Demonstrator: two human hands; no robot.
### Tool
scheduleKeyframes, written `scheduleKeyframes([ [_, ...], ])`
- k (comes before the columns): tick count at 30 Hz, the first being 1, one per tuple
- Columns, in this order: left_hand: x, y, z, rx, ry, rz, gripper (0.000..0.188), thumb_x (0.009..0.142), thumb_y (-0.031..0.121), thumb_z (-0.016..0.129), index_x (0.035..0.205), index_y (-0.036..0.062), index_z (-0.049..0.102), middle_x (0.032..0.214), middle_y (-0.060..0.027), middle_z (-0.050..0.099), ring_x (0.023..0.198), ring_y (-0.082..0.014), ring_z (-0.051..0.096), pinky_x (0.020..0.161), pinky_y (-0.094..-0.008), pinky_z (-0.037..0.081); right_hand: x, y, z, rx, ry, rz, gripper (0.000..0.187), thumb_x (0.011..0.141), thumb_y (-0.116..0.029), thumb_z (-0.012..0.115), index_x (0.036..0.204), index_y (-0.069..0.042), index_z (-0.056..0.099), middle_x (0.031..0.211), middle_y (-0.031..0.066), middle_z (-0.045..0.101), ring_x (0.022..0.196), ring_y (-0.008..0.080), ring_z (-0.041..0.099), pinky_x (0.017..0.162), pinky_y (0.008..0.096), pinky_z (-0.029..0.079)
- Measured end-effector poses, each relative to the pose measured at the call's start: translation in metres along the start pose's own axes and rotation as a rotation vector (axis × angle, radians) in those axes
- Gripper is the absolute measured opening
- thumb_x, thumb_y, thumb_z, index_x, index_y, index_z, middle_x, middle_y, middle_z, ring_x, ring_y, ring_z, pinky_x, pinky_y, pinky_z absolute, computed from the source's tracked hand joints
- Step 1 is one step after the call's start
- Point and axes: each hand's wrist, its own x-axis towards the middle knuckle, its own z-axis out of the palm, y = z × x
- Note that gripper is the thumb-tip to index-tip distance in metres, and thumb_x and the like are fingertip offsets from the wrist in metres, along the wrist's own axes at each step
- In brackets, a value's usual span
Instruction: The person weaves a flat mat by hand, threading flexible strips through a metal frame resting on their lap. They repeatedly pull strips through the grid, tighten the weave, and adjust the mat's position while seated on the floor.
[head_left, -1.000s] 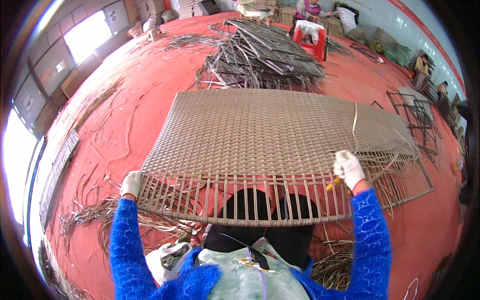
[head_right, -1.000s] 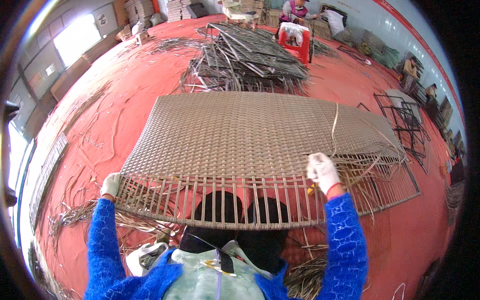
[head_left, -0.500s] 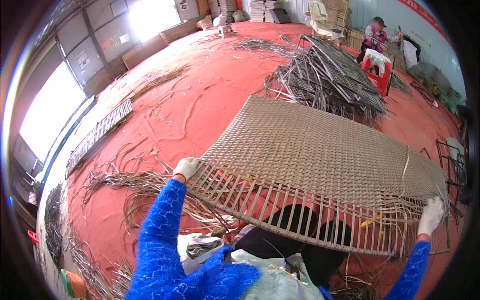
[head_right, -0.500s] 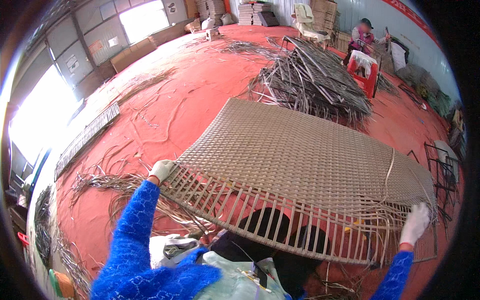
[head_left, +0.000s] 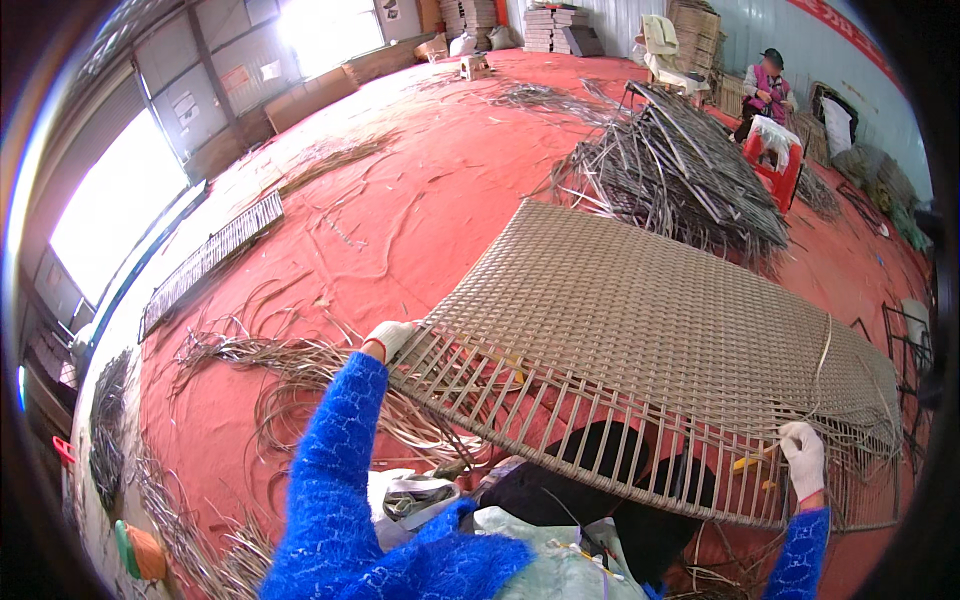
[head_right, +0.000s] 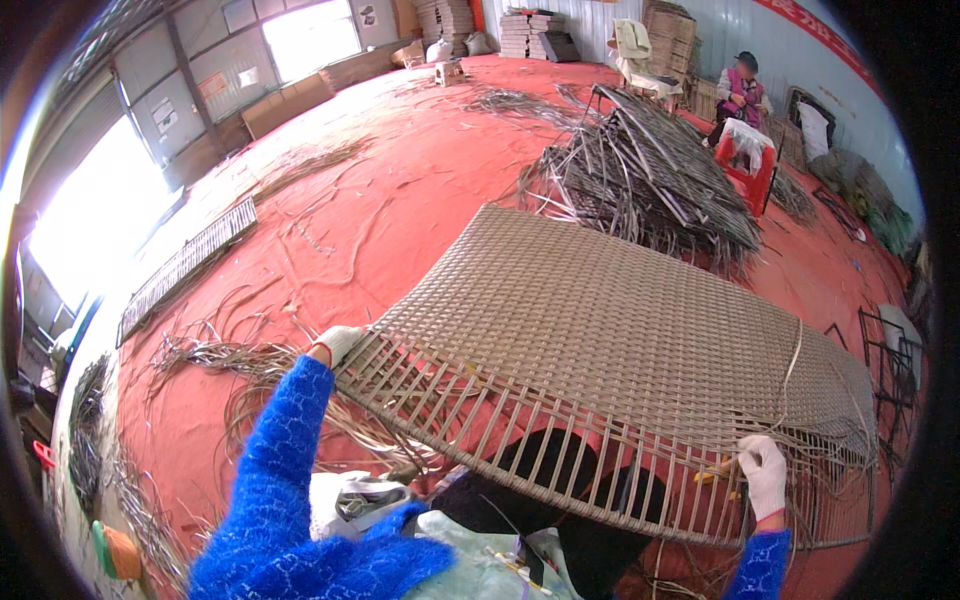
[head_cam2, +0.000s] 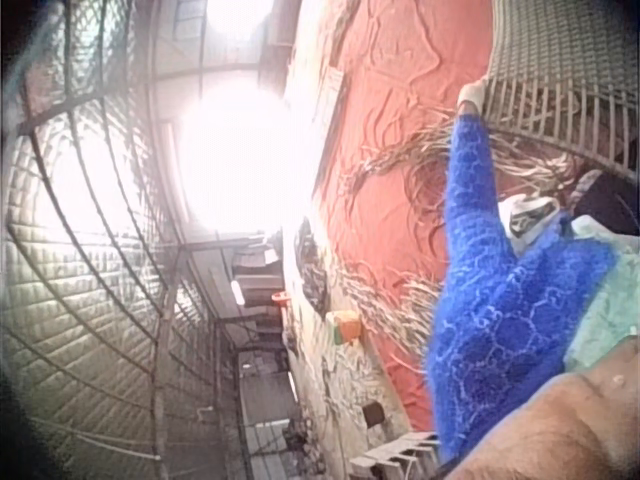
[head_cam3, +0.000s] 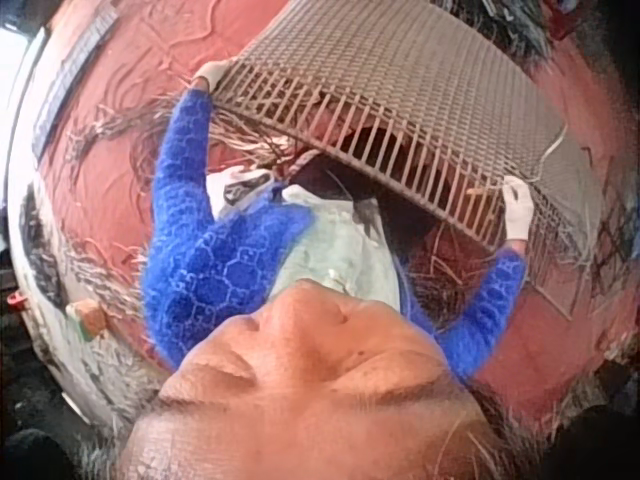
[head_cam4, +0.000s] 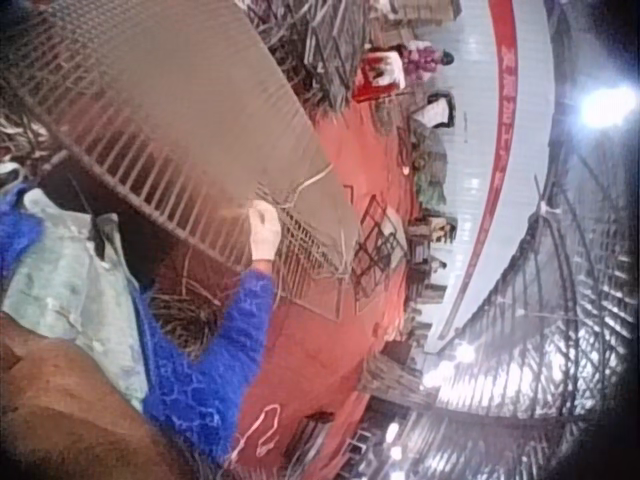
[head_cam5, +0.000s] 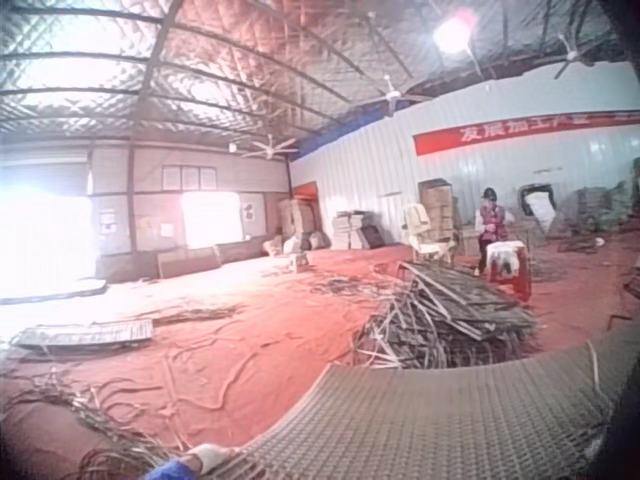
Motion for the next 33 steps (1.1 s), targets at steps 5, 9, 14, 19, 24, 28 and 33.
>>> scheduleKeyframes([
  [5, -0.014, 0.013, -0.004, 0.469, 0.115, 0.293, 0.043, 0.095, 0.037, 0.046, 0.100, -0.0003, 0.068, 0.098, -0.0183, 0.070, 0.094, -0.0352, 0.067, 0.078, -0.0416, 0.053, 0.010, 0.014, 0.028, 0.571, -0.033, 0.524, 0.029, 0.102, -0.031, 0.047, 0.081, -0.013, 0.045, 0.057, 0.0020, 0.052, 0.043, 0.0080, 0.045, 0.036, 0.0207, 0.031],
  [9, -0.014, 0.014, 0.007, 0.706, 0.297, 0.338, 0.034, 0.093, 0.028, 0.046, 0.098, 0.0012, 0.068, 0.097, -0.0204, 0.069, 0.094, -0.0366, 0.066, 0.082, -0.0438, 0.053, 0.014, 0.045, 0.032, 0.756, 0.221, 0.630, 0.031, 0.102, -0.034, 0.047, 0.078, -0.016, 0.042, 0.053, -0.0028, 0.040, 0.037, 0.0073, 0.037, 0.031, 0.0218, 0.023],
  [14, -0.013, 0.012, 0.012, 0.438, 0.370, 0.261, 0.032, 0.095, 0.028, 0.045, 0.100, 0.0056, 0.068, 0.097, -0.0190, 0.067, 0.092, -0.0355, 0.065, 0.082, -0.0430, 0.051, 0.007, 0.102, -0.070, 0.503, 0.819, 0.623, 0.028, 0.098, -0.034, 0.050, 0.076, -0.018, 0.044, 0.057, -0.0038, 0.042, 0.044, 0.0083, 0.038, 0.037, 0.0234, 0.024],
  [19, -0.031, 0.018, 0.013, 0.080, 0.344, 0.232, 0.033, 0.093, 0.030, 0.048, 0.094, 0.0041, 0.069, 0.086, -0.0180, 0.069, 0.082, -0.0341, 0.067, 0.075, -0.0422, 0.050, -0.026, 0.123, -0.165, -0.485, 0.672, 0.813, 0.018, 0.090, -0.027, 0.055, 0.076, -0.017, 0.052, 0.067, -0.0006, 0.050, 0.061, 0.0147, 0.046, 0.053, 0.0298, 0.031],
  [24, -0.036, 0.024, 0.002, 0.292, 0.227, 0.350, 0.032, 0.093, 0.027, 0.048, 0.098, 0.0035, 0.069, 0.093, -0.0189, 0.069, 0.090, -0.0351, 0.066, 0.082, -0.0395, 0.051, -0.004, 0.068, -0.092, -1.361, 0.130, 0.491, 0.008, 0.082, -0.021, 0.061, 0.076, -0.016, 0.059, 0.077, 0.0026, 0.059, 0.078, 0.0212, 0.054, 0.069, 0.0362, 0.038],
  [28, -0.026, 0.034, -0.005, 0.225, 0.096, 0.024, 0.033, 0.095, 0.029, 0.049, 0.100, 0.0027, 0.069, 0.093, -0.0167, 0.071, 0.086, -0.0314, 0.068, 0.079, -0.0384, 0.054, 0.005, 0.016, -0.010, -1.312, -0.246, 0.354, 0.001, 0.076, -0.016, 0.066, 0.076, -0.015, 0.065, 0.085, 0.0052, 0.066, 0.092, 0.0263, 0.060, 0.082, 0.0413, 0.044],
  [33, -0.028, 0.035, -0.010, -0.672, -0.228, -0.202, 0.035, 0.097, 0.031, 0.051, 0.098, 0.0010, 0.070, 0.093, -0.0132, 0.072, 0.078, -0.0248, 0.069, 0.071, -0.0405, 0.055, -0.018, -0.004, 0.013, -0.944, -0.210, 0.013, 0.012, 0.068, -0.017, 0.073, 0.077, -0.013, 0.066, 0.082, 0.0076, 0.063, 0.086, 0.0287, 0.059, 0.078, 0.0413, 0.043],
])
